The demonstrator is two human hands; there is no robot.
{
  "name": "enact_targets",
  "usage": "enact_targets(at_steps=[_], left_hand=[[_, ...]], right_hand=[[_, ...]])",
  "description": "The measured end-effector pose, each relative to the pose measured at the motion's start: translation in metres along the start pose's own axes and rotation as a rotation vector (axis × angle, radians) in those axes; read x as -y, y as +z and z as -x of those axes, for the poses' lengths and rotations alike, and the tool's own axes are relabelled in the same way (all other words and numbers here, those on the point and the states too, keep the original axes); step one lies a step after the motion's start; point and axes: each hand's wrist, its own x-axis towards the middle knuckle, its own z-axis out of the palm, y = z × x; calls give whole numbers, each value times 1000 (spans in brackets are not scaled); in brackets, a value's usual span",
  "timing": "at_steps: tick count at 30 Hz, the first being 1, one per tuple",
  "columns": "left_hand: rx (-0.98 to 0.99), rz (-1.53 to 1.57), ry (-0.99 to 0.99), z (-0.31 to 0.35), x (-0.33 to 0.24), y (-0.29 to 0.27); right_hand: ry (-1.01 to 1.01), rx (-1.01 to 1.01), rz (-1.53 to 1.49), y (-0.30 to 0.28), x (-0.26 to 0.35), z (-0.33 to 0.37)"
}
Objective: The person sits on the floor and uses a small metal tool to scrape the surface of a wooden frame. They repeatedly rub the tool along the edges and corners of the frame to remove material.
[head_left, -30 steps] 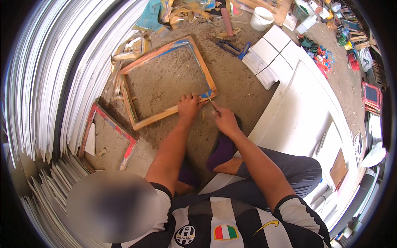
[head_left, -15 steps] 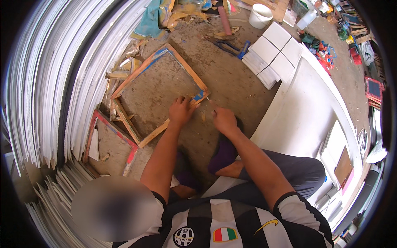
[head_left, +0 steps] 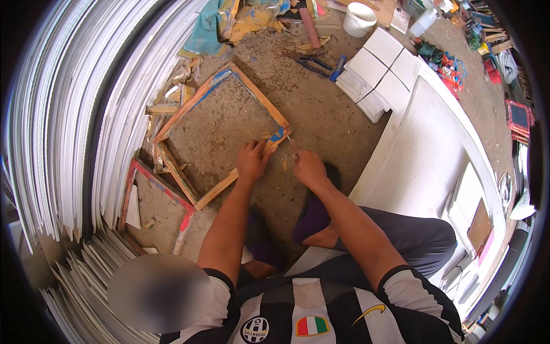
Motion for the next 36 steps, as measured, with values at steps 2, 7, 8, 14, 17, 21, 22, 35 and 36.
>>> enact_targets(at_steps=[2,7,8,14,17,21,22,35,36], left_hand=[[-13,4,9,0,2,2],[-25,25,13,-2,0,7],[-27,21,14,-2,-1,8],[-50,43,21,-14,-14,12],[-65,64,0,-12,-14,21],[-31,33,-18,-15,-19,17],[-17,21,-23,-15,-19,16],[-78,51,-23,-22,-30,28],[-75,34,-19,-22,-30,27]], right_hand=[[25,-9,-12,-1,7,2],[105,25,40,-6,18,-1],[124,40,52,-6,19,-3],[143,-7,53,-13,23,-11],[128,6,64,-18,21,-14],[173,15,54,-24,26,-17],[183,29,54,-26,29,-17],[148,41,24,-35,11,-21],[147,43,23,-38,13,-20]])
